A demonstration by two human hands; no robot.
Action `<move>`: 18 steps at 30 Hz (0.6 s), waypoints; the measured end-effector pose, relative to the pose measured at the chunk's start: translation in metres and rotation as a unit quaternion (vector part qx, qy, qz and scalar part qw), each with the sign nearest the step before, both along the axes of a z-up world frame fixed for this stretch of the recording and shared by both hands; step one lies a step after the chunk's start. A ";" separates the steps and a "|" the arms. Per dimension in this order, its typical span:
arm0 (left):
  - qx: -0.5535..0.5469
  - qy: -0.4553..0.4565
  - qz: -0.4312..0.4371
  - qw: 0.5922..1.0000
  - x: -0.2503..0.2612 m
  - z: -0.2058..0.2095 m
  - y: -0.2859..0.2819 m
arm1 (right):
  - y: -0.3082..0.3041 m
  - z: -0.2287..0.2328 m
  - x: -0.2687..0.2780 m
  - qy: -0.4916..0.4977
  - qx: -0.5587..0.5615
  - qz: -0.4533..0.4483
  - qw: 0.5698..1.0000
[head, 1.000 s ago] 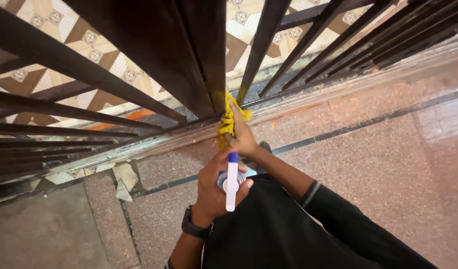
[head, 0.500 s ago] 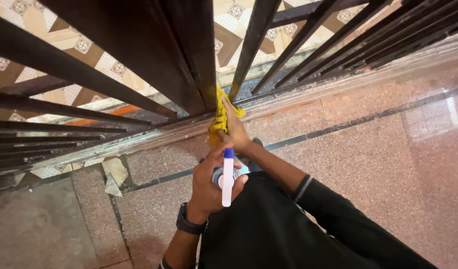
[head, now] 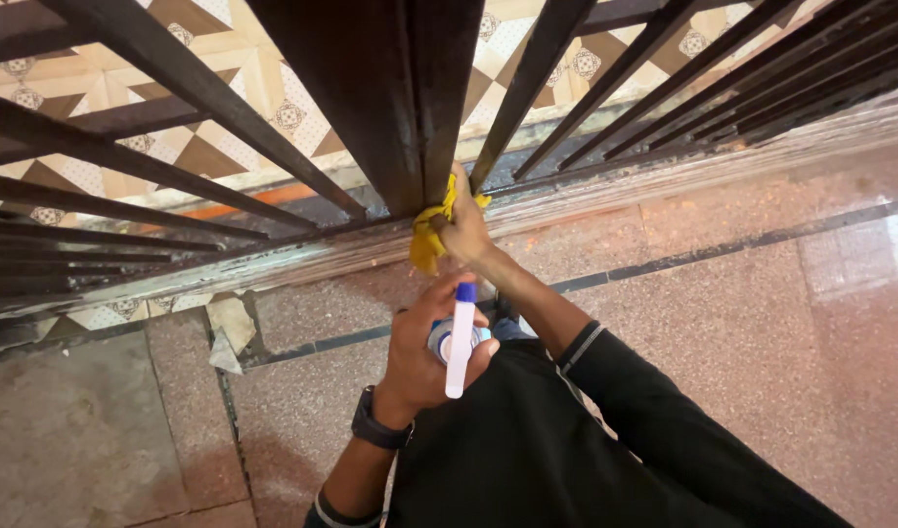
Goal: The person wipes the vertical bars and frame of a metal gate with a yellow cloth while holding a spray bottle in their other hand.
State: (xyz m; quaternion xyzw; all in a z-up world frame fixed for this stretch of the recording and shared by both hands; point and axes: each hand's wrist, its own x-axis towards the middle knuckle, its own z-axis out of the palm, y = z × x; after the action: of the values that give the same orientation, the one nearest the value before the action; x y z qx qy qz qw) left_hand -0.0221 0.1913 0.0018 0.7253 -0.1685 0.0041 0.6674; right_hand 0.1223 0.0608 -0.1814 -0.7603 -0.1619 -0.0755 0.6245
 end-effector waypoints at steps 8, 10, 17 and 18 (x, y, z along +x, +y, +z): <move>0.025 -0.083 0.011 0.996 -0.005 0.001 0.005 | -0.009 0.022 0.008 0.092 -0.201 -0.015 0.975; 0.025 -0.056 0.008 0.998 -0.006 0.003 0.006 | -0.005 0.036 0.001 0.104 -0.217 -0.027 0.970; 0.023 -0.026 0.036 0.999 -0.010 0.003 0.020 | 0.001 0.039 -0.057 0.088 -0.228 -0.139 0.960; 0.016 -0.037 0.043 0.998 -0.009 0.002 0.021 | -0.003 0.036 -0.073 0.141 -0.222 -0.135 0.955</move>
State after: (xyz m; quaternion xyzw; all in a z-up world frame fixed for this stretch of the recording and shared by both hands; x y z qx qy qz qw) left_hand -0.0313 0.2125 0.0040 0.7416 -0.1621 0.0571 0.6485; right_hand 0.0489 0.0580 -0.1455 -0.8975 0.0188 -0.0132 0.4404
